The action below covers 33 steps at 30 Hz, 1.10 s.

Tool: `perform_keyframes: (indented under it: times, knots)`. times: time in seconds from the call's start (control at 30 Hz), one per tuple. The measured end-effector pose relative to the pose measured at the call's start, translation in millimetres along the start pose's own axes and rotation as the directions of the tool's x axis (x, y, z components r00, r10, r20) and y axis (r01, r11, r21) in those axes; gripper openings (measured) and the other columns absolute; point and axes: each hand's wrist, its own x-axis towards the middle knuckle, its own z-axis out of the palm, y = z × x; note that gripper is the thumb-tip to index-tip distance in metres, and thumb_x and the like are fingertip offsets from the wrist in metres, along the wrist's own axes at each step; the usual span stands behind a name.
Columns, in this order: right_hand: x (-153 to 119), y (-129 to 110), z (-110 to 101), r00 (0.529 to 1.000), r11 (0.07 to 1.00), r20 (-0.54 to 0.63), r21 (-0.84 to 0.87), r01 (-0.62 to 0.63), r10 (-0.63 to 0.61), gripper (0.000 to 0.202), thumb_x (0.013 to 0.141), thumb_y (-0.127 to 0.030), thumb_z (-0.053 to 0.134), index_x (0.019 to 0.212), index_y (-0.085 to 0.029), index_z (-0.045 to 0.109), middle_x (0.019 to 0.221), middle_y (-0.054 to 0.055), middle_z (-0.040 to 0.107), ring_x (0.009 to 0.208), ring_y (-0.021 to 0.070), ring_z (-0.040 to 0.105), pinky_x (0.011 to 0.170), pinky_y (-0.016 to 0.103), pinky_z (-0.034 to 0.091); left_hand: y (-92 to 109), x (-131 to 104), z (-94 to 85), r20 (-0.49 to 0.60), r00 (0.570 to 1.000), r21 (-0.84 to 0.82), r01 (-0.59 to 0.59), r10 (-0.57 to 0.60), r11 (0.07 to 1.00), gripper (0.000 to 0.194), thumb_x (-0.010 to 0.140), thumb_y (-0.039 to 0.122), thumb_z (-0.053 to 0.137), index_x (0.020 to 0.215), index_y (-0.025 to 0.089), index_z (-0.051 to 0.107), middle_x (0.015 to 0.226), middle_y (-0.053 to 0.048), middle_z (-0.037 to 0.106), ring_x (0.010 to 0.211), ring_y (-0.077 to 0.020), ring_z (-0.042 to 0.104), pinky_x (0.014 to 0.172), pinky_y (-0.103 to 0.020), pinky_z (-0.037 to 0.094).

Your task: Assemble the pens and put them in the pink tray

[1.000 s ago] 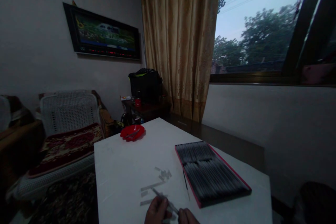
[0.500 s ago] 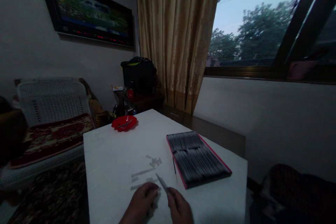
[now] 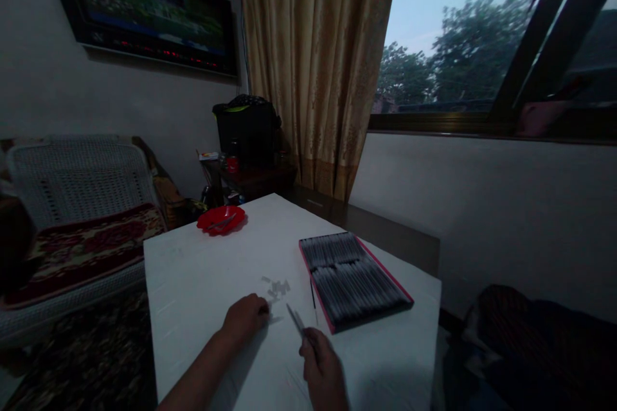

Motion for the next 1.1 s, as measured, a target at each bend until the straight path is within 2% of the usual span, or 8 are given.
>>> perform_keyframes:
  times: [0.2,0.37,0.43,0.5,0.57,0.63,0.9,1.1]
  knots:
    - [1,2,-1,0.999,0.999,-0.021,-0.032,0.043,-0.043,0.042,0.086,-0.053,0.049,0.095,-0.018,0.071,0.079,0.006,0.072,0.072,0.0178,0.069,0.062,0.021,0.056,-1,3,-2.9,-0.049,0.998,-0.224,0.027,-0.039,0.974,0.008,0.067,0.018,0.063,0.072,0.023,0.066,0.081,-0.004,0.067,0.090,-0.0254,0.059,0.081,-0.033,0.039]
    - [0,4,-7,0.995,0.997,0.073,-0.023,0.071,-0.069,0.034,0.087,-0.044,0.052,0.096,-0.019,0.073,0.092,0.009,0.075,0.084,0.0203,0.071,0.075,0.023,0.056,0,-15,9.6,-0.007,0.993,-0.523,0.095,-0.116,0.847,0.029,0.086,0.030,0.048,0.111,0.023,0.059,0.090,-0.003,0.070,0.080,-0.0179,0.065,0.071,-0.028,0.048]
    - [-2,2,-8,0.991,0.996,0.104,-0.025,0.089,-0.086,0.032,0.087,-0.042,0.052,0.095,-0.019,0.074,0.090,0.008,0.076,0.082,0.0201,0.072,0.075,0.022,0.056,1,-28,22.3,0.034,0.981,-0.724,0.157,-0.193,0.672,0.032,0.091,0.033,0.041,0.118,0.021,0.054,0.102,-0.006,0.070,0.081,-0.0147,0.068,0.069,-0.026,0.051]
    - [-4,-2,-8,0.984,0.993,0.138,-0.020,0.117,-0.114,0.031,0.088,-0.039,0.051,0.094,-0.020,0.074,0.088,0.007,0.076,0.080,0.0195,0.072,0.074,0.021,0.056,3,-40,34.8,0.126,0.944,-0.962,0.191,-0.305,0.193,0.025,0.087,0.030,0.055,0.109,0.020,0.058,0.104,-0.006,0.070,0.081,-0.0131,0.069,0.072,-0.024,0.052]
    - [-6,-6,-8,0.979,0.990,0.153,-0.015,0.141,-0.137,0.031,0.089,-0.039,0.050,0.093,-0.020,0.075,0.086,0.007,0.076,0.078,0.0194,0.072,0.073,0.021,0.056,6,-47,43.0,0.215,0.912,-0.969,0.156,-0.348,-0.189,0.020,0.078,0.019,0.068,0.097,0.018,0.062,0.097,-0.005,0.072,0.079,-0.0127,0.070,0.073,-0.022,0.054]
    - [-8,-10,-7,0.977,0.986,0.143,-0.024,0.163,-0.158,0.031,0.089,-0.038,0.050,0.092,-0.021,0.075,0.083,0.007,0.076,0.075,0.0194,0.072,0.070,0.021,0.056,9,-50,45.6,0.246,0.905,-0.943,0.139,-0.348,-0.303,0.018,0.074,0.013,0.072,0.090,0.016,0.064,0.089,-0.004,0.073,0.075,-0.0120,0.070,0.072,-0.021,0.055]
    - [-8,-17,-6,0.973,0.979,0.126,-0.046,0.200,-0.193,0.032,0.090,-0.040,0.049,0.087,-0.021,0.074,0.079,0.007,0.075,0.071,0.0192,0.071,0.067,0.022,0.056,13,-49,40.5,0.220,0.923,-0.963,0.155,-0.315,-0.220,0.035,0.062,0.026,0.083,0.091,0.018,0.064,0.083,-0.002,0.073,0.067,-0.0104,0.067,0.063,-0.018,0.052]
    - [-9,-12,-4,0.985,0.986,0.057,-0.041,0.163,-0.161,0.034,0.089,-0.044,0.049,0.088,-0.021,0.074,0.080,0.007,0.075,0.072,0.0191,0.070,0.068,0.023,0.056,6,-48,34.6,0.118,0.940,-0.993,0.114,-0.320,-0.033,0.041,0.058,0.035,0.084,0.092,0.020,0.067,0.073,0.002,0.067,0.068,-0.0117,0.064,0.062,-0.021,0.050]
